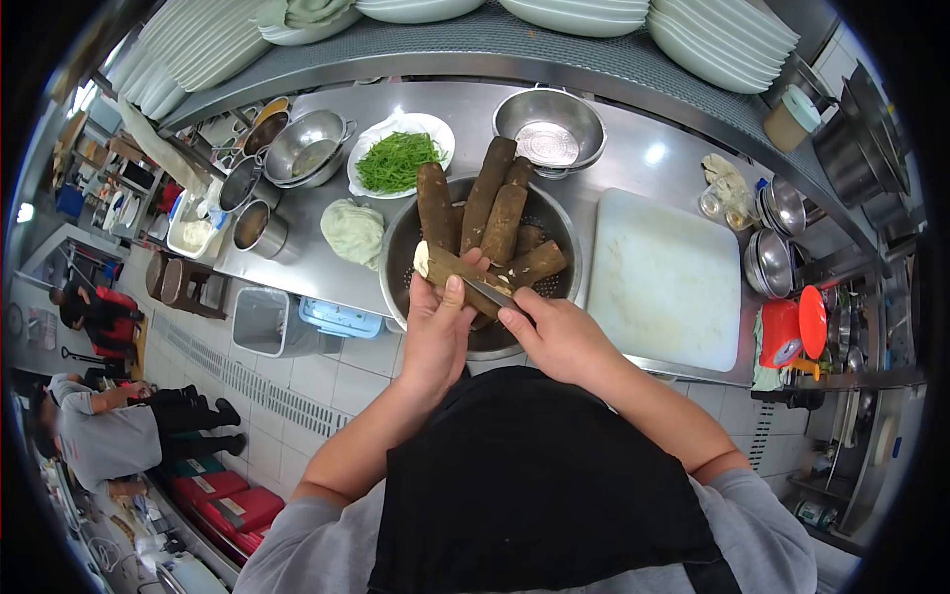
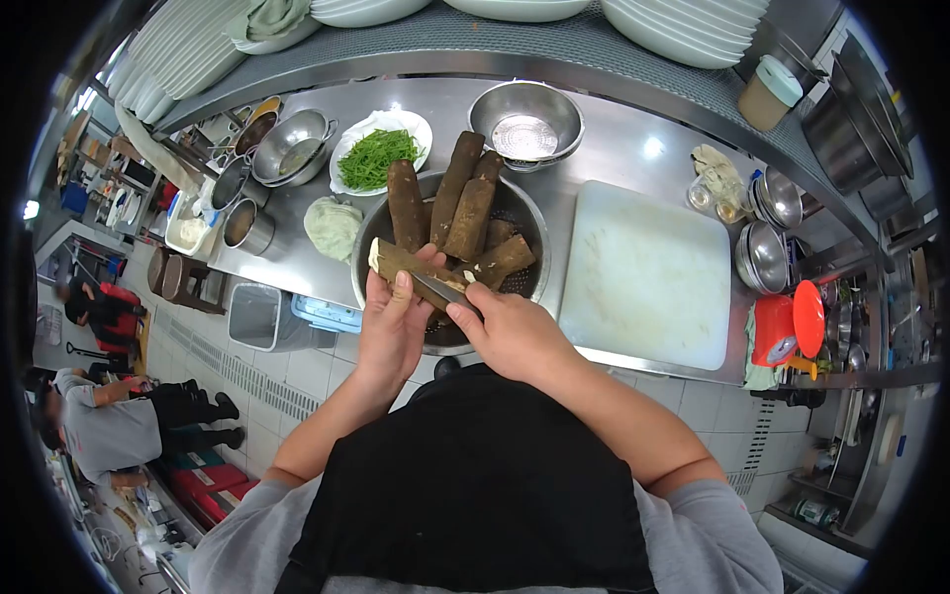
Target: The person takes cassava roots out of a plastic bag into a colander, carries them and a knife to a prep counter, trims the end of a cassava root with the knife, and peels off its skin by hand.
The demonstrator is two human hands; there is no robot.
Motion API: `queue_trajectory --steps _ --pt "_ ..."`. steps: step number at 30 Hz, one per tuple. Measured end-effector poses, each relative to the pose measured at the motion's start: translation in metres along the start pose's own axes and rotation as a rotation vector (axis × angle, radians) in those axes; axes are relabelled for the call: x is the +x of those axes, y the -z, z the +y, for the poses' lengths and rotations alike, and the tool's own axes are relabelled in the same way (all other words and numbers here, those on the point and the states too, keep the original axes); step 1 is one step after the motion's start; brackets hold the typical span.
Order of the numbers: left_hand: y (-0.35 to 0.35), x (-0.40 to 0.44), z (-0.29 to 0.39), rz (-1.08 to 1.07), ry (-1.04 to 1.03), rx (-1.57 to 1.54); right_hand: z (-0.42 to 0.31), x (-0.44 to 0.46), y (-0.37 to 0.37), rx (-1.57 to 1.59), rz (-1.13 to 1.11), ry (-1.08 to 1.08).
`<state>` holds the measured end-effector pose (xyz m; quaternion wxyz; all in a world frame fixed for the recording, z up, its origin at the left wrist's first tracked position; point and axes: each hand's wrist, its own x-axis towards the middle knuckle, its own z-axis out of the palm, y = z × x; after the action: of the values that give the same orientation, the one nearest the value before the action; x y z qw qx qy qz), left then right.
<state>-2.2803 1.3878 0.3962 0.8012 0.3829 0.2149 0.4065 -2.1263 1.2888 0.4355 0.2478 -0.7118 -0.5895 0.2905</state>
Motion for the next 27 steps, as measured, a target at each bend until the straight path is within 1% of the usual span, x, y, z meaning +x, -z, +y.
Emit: queue_trajectory --steps 2,5,7,10,17,19,23,25,26,27 --pt "0.000 0.000 -0.002 0.012 -0.006 -0.006 0.002 -0.001 0.000 0.001 0.007 -0.013" --pt "0.002 -0.001 -0.001 0.003 -0.002 -0.014 0.008 0.001 0.001 0.085 -0.053 -0.023" --pt "0.002 0.001 0.002 -0.030 -0.019 -0.076 0.009 0.000 0.004 0.145 -0.096 -0.033" --pt "0.001 0.002 0.004 -0.046 -0.025 -0.064 0.006 -0.002 0.008 0.164 -0.093 -0.008" --pt "0.004 0.003 -0.001 -0.053 -0.095 0.026 0.004 -0.003 0.009 0.130 -0.077 -0.024" --pt "0.004 0.004 -0.002 -0.056 -0.108 0.068 0.002 -0.003 0.007 0.076 -0.057 -0.033" --pt "0.000 0.006 -0.002 -0.028 -0.112 0.041 -0.002 0.000 -0.001 0.023 0.001 -0.044" --pt "-0.002 0.006 -0.001 0.013 -0.109 0.033 0.000 0.003 -0.004 0.119 -0.021 -0.068" --pt "-0.001 0.008 -0.001 0.012 -0.110 0.034 0.003 0.005 -0.005 0.119 -0.020 -0.068" --pt "0.002 0.009 -0.002 0.013 -0.103 0.032 0.007 0.008 -0.007 0.225 -0.050 -0.058"
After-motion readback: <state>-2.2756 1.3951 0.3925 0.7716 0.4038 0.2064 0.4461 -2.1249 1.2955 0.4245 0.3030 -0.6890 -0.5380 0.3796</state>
